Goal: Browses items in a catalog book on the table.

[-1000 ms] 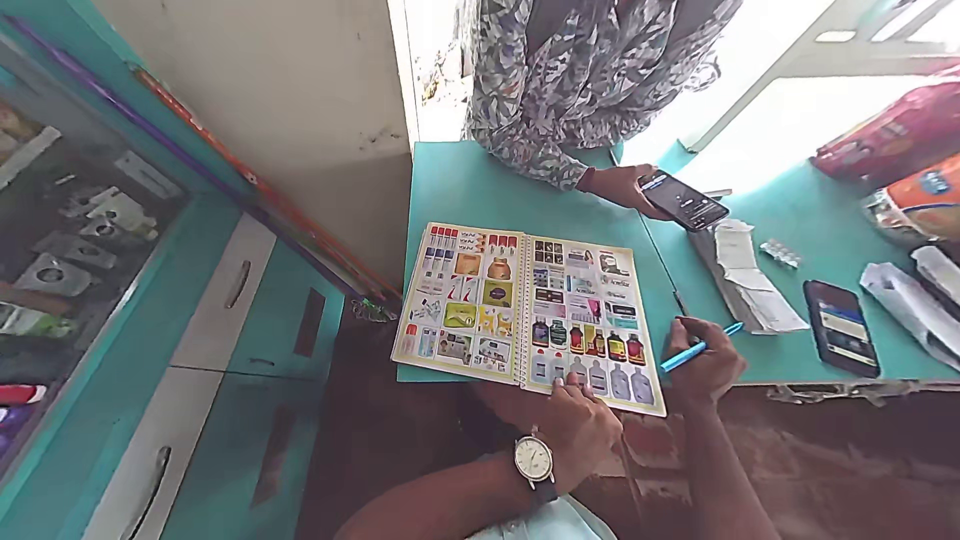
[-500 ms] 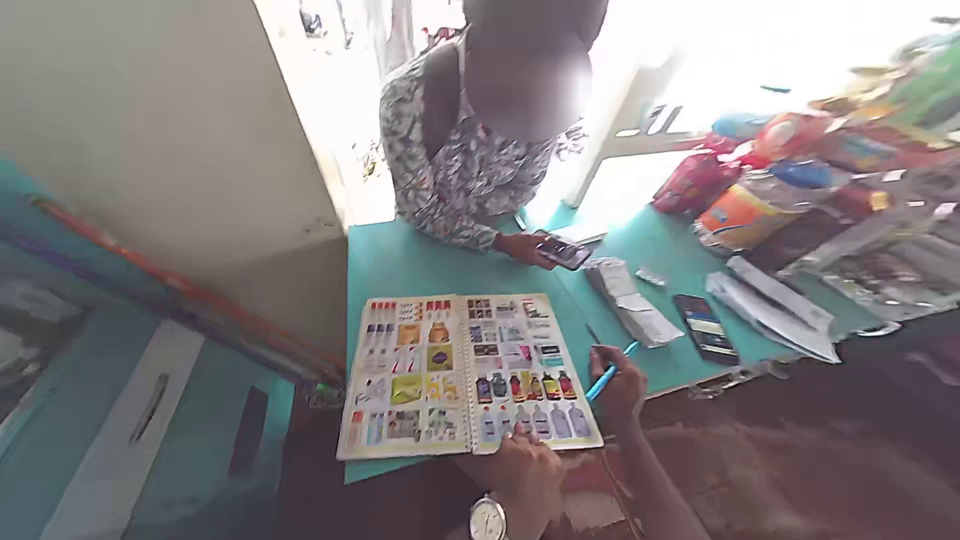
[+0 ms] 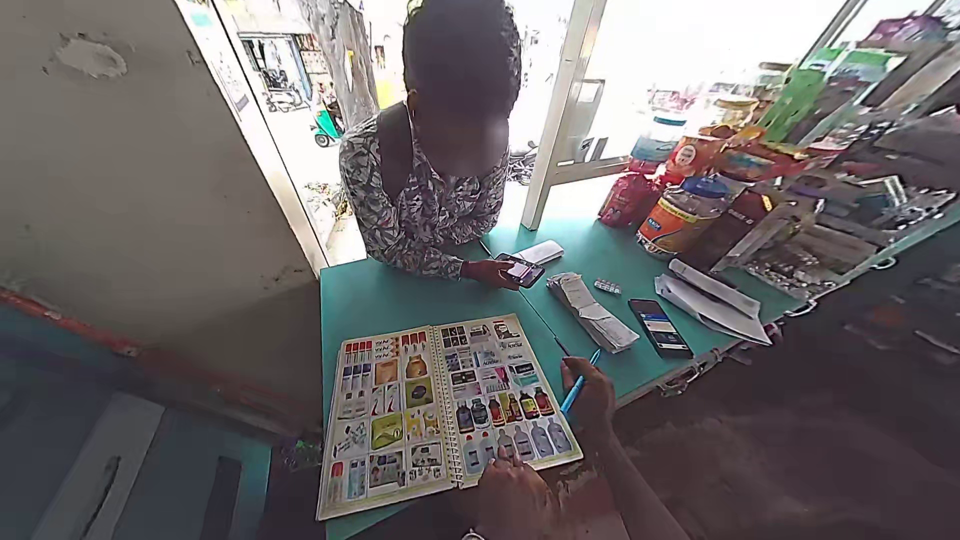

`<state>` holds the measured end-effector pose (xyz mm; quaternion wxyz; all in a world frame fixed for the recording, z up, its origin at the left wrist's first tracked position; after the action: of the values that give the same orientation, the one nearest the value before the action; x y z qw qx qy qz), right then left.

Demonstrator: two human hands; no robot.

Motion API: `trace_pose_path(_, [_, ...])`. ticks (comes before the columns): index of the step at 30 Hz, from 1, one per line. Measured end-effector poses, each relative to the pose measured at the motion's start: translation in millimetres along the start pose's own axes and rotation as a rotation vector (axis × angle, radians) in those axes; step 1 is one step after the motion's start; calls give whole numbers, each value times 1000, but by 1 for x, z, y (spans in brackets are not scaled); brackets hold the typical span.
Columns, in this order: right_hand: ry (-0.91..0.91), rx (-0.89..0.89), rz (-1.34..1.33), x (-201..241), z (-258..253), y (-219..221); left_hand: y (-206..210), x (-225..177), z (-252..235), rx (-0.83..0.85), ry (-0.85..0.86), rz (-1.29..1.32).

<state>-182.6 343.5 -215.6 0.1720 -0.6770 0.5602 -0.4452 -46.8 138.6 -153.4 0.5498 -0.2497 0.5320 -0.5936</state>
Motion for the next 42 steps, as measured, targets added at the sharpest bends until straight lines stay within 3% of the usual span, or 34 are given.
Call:
trace_pose_path(10, [5,19,18,1,-1,0,10,6,0,-214,43,-68])
trace_pose_path(12, [13,37,39,3,-2,-5,14,3,0,-328,47,-73])
trace_pose_path(14, [19,72,37,5,0,-9,22,2,1,-565,65,-77])
trace_pose_path(16, [-6,85,11,8,1,-8,26,3,2,-664,71,-74])
trace_pose_path(18, [-30,84,-9,6,1,-5,24,3,1,-639,67,-51])
trace_pose_path(22, [-49,78,-26,-4,0,1,14,1,2,-380,34,-37])
trace_pose_path(24, [-43,72,-18,-10,0,5,13,1,2,-339,35,-36])
trace_pose_path(30, [-54,39,-50,-9,1,3,19,3,2,-557,80,-162])
trace_pose_path(38, [-35,60,-17,-5,-2,0,20,12,0,-561,131,-133])
trace_pose_path(42, [-47,75,-51,0,-2,-2,20,24,2,-601,140,55])
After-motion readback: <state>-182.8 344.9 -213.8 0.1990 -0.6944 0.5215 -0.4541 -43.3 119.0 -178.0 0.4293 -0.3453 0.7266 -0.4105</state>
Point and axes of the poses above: each hand's wrist, its own z-axis away from the middle knuckle, its own y-axis out of the palm, x = y × z, the point moved 4 cm from there along -z, towards the middle knuckle, and after that the axes turned 9 degrees about z, right-handed, at the moved point
